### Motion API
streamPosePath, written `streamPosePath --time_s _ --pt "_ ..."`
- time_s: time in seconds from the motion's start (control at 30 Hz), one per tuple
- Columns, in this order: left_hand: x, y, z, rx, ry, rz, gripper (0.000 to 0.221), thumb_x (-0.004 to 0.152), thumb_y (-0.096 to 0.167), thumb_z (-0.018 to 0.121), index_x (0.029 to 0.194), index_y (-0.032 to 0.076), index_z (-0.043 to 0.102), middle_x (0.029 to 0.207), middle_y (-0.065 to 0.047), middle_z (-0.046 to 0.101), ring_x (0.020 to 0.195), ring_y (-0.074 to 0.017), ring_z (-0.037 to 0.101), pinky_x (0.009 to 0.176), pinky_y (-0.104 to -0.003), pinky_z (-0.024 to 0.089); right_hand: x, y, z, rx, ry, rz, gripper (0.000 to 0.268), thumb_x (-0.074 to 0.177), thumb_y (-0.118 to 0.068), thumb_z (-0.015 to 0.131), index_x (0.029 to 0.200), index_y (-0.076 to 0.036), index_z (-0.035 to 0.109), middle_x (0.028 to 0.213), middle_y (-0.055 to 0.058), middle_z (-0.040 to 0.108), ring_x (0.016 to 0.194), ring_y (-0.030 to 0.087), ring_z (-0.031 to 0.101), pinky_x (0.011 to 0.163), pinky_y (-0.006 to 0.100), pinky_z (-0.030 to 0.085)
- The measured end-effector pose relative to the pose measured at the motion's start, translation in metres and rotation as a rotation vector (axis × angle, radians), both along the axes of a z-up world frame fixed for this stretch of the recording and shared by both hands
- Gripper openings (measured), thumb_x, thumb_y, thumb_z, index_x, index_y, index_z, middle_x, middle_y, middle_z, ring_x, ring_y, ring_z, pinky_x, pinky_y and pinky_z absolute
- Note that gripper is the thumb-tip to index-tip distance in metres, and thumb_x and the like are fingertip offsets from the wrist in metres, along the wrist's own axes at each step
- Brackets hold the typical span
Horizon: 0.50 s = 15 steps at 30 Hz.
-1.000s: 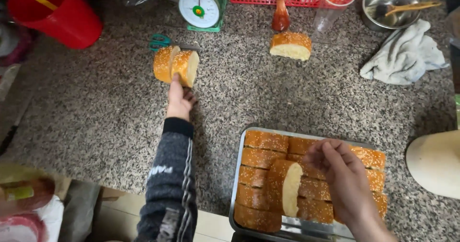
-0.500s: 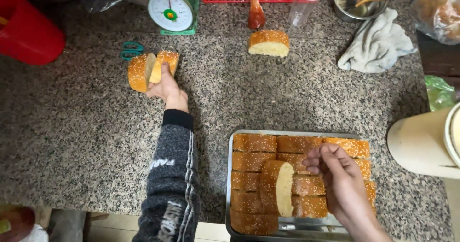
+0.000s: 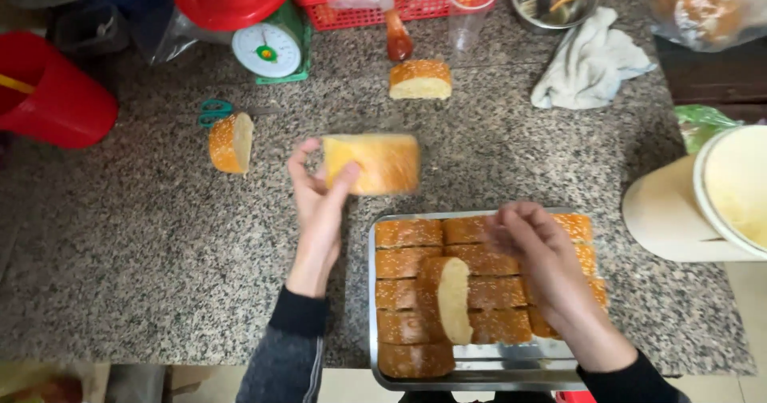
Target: Dipping sliced bread into a bowl of coating and arranging the pieces on a metal tray.
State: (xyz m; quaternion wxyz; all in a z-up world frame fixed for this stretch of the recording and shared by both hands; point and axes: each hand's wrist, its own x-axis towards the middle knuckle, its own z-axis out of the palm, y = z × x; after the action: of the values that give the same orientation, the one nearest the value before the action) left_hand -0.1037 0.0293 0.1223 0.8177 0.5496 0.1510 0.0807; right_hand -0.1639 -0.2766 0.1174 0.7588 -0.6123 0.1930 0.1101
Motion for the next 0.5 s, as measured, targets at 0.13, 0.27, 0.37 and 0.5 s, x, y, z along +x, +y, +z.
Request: streamPosePath --time_s 0.13,0.27,0.37,0.5 --pt "-0.029 -0.057 0.003 -0.046 -0.074 -0.215 0.084 0.096 0.016 0.089 0.158 0.017 0.033 0.140 -0.016 0.074 0.118 -0.0228 0.073 0.097 -0.036 0.066 -0.003 -0.009 0.021 -0.075 -0.094 0.110 0.075 0.097 -0.022 0.076 0.163 0.000 0.047 0.146 0.035 0.067 0.132 0.050 0.071 0.106 0.057 0.058" --pt "-0.039 -0.108 -0.009 -0.118 -0.094 -0.354 0.062 0.096 0.013 0.090 0.140 0.011 0.046 0.132 -0.014 0.074 0.107 -0.0231 0.077 0.087 -0.036 0.069 -0.012 -0.051 0.011 -0.073 -0.239 0.281 0.117 0.083 -0.011 0.095 0.179 -0.011 0.028 0.148 0.022 0.065 0.134 0.033 0.068 0.113 0.048 0.057" --pt "-0.050 -0.151 0.003 -0.059 -0.146 -0.399 0.051 0.101 0.015 0.085 0.140 0.011 0.053 0.133 -0.007 0.071 0.108 -0.0150 0.071 0.092 -0.031 0.063 -0.022 -0.086 0.023 0.051 -0.238 0.224 0.108 0.086 -0.005 0.089 0.177 -0.012 0.032 0.143 0.020 0.069 0.129 0.031 0.071 0.108 0.045 0.060" --pt "-0.067 -0.219 0.027 0.064 -0.224 -0.615 0.091 0.098 0.024 0.086 0.169 0.018 0.029 0.165 -0.012 0.057 0.138 -0.0198 0.066 0.119 -0.035 0.052 -0.027 -0.149 0.002 0.122 -0.320 0.146 0.102 0.088 0.000 0.084 0.176 -0.016 0.035 0.138 0.015 0.068 0.125 0.023 0.071 0.107 0.038 0.060"
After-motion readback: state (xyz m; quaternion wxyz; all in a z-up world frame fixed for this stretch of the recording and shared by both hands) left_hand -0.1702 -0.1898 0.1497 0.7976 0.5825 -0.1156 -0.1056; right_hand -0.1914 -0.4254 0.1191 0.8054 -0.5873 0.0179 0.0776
